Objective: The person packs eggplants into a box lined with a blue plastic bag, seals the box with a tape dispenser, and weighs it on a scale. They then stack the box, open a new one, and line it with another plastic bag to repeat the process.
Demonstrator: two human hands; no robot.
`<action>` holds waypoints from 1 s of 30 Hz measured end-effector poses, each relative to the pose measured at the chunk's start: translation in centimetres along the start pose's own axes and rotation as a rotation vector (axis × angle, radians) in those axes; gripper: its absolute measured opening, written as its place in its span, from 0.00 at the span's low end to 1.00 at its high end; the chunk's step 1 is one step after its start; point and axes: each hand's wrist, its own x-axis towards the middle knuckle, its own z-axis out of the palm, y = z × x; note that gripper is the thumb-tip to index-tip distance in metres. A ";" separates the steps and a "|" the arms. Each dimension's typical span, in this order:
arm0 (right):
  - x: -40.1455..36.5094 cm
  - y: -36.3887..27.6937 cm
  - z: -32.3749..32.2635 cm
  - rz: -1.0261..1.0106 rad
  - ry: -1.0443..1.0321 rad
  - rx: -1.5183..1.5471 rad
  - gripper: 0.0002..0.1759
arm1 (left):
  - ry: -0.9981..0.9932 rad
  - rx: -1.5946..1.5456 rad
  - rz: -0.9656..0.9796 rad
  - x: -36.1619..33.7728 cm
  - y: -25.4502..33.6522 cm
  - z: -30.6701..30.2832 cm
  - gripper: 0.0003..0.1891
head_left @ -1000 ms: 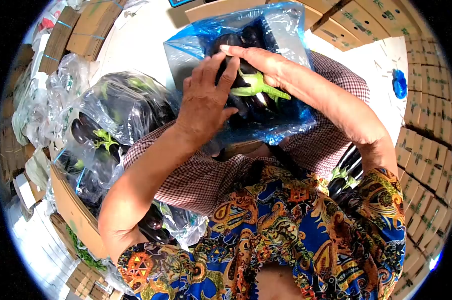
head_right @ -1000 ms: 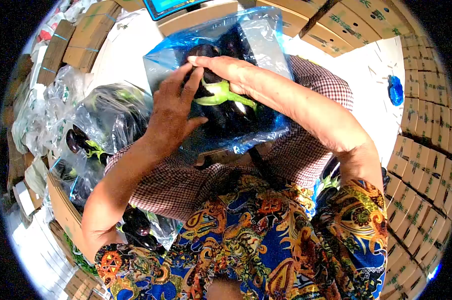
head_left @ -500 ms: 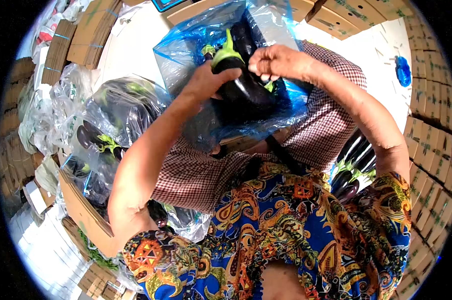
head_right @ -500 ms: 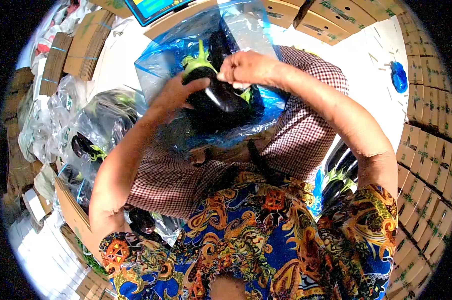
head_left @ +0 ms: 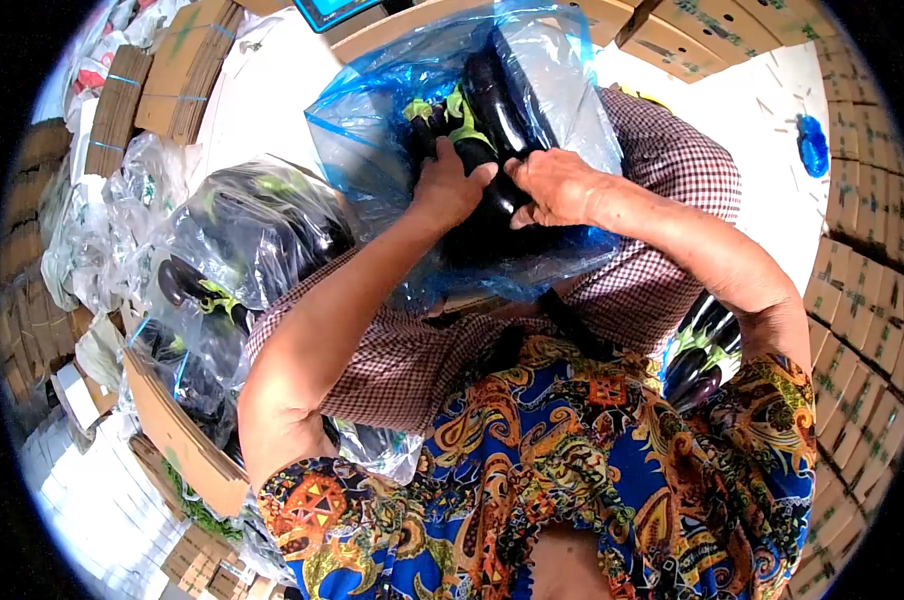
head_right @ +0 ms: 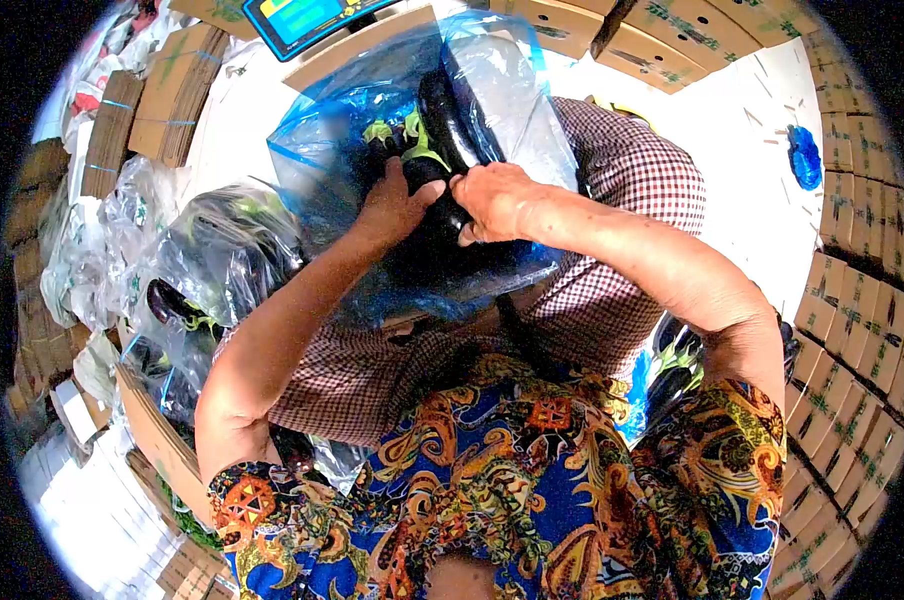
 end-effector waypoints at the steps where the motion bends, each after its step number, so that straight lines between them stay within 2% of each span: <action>1: -0.1 -0.4 -0.1 0.044 -0.022 0.020 0.28 | -0.033 0.036 -0.022 0.1 0.2 -0.1 0.49; 4: -0.1 -0.8 0.1 0.023 0.005 0.047 0.26 | -0.096 0.099 -0.066 -0.2 1.4 -0.7 0.48; 5: -0.1 -0.8 0.3 -0.005 0.049 0.037 0.24 | 0.063 0.076 0.003 0.3 0.0 0.8 0.43; 7: -0.1 -0.9 0.2 0.027 0.018 0.058 0.22 | 0.069 0.046 0.125 -0.3 0.2 -0.2 0.41; 9: -0.6 -0.8 -0.3 0.006 -0.009 0.032 0.22 | 0.239 0.217 0.363 -1.9 1.1 -1.5 0.39; 11: -1.3 -1.1 -2.2 -0.051 0.031 0.077 0.21 | 0.180 0.168 0.546 -4.0 2.6 -3.8 0.29; 12: -1.4 -0.9 -2.6 -0.093 0.146 0.129 0.20 | 0.012 0.149 0.521 -5.1 4.1 -5.8 0.26; 13: -2.1 -1.2 -4.8 -0.099 0.158 0.177 0.20 | -0.026 0.144 0.511 -6.5 4.8 -6.8 0.24; 16: -2.7 -0.2 -7.9 0.018 0.231 0.410 0.25 | -0.067 0.042 0.615 -9.8 5.7 -9.5 0.24; 18: -2.5 0.7 -8.5 0.070 0.271 0.452 0.23 | -0.042 -0.002 0.666 -10.7 5.2 -9.8 0.24; 21: -2.1 1.8 -7.9 0.132 0.309 0.506 0.22 | -0.153 -0.007 0.597 -10.7 3.6 -8.7 0.25; 27: -1.7 2.6 -6.2 0.135 0.361 0.571 0.19 | -0.174 0.208 0.731 -10.5 2.6 -7.7 0.27; 30: -1.4 2.1 -6.5 0.152 0.311 0.584 0.20 | -0.197 0.243 0.763 -10.5 2.7 -7.6 0.28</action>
